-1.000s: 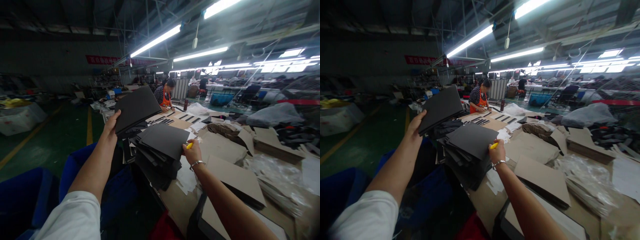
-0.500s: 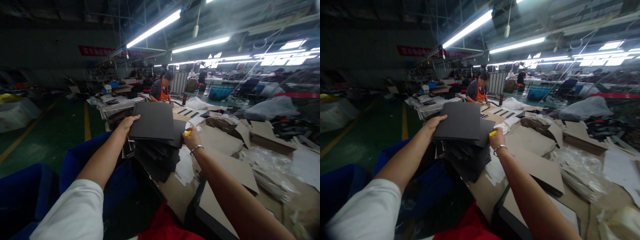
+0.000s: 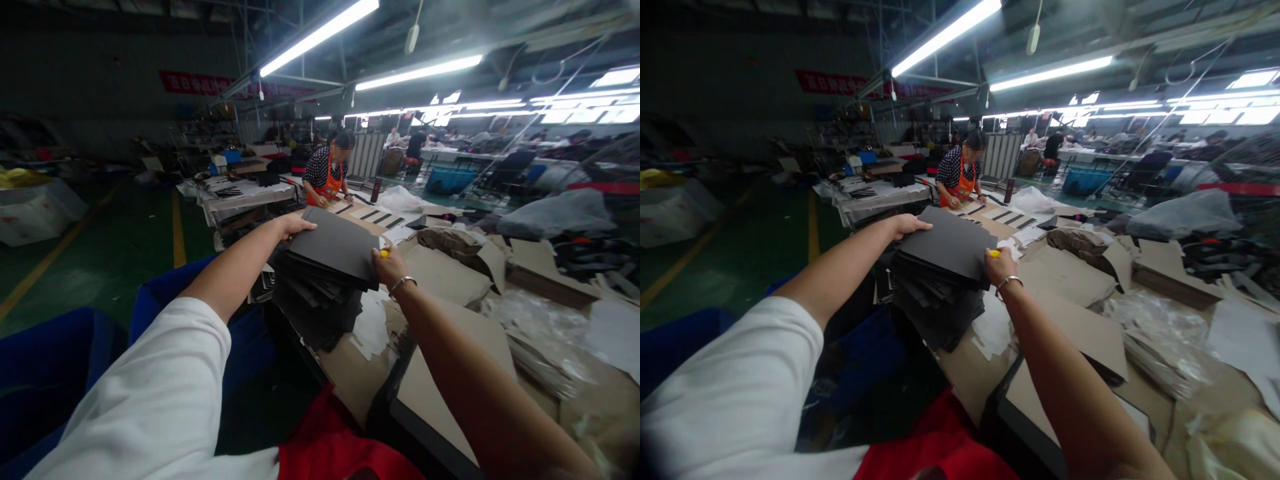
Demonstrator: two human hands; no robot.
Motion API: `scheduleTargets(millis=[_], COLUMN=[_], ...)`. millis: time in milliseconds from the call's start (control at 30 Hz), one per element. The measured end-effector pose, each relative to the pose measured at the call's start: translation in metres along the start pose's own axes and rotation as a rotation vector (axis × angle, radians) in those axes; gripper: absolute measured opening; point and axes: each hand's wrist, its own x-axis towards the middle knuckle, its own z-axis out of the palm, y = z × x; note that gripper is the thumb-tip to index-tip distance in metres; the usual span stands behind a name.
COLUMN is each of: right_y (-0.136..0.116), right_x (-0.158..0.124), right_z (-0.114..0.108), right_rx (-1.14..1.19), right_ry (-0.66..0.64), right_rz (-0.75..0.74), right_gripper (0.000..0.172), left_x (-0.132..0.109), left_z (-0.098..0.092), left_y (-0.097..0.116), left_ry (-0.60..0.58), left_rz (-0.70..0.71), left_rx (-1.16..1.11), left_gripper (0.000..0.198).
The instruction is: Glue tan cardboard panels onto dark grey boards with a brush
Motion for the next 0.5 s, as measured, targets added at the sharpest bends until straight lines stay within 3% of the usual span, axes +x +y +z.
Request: scheduleTargets(millis=[133,267,400,500], right_y=[-0.019,-0.026,-0.029,-0.037], right_x=[-0.01,-0.012,-0.006,-0.002], right_z=[-0.008,-0.011,-0.02,-0.038], right_rx=[-0.193,-0.22,-0.132,0.125], right_ry=[-0.099,-0.128,-0.102,-0.084], right_rz=[-0.021,-0.049,-0.03,0.009], right_gripper=[0.034,0.034,0.035,0.034], left_x=[-0.003,-0.002,-0.004,-0.011], left_z=[0.002,0.007,0.014,0.009], left_y=[-0.001,0.001,0.011,0.027], left_ry=[-0.024,-0.09,-0.085,-0.038], left_rz=[-0.003,0.079,0.157,0.24], left_rx=[-0.068,-0.147,-0.2,-0.261], left_gripper=[0.02,0.029,0.028,0.027])
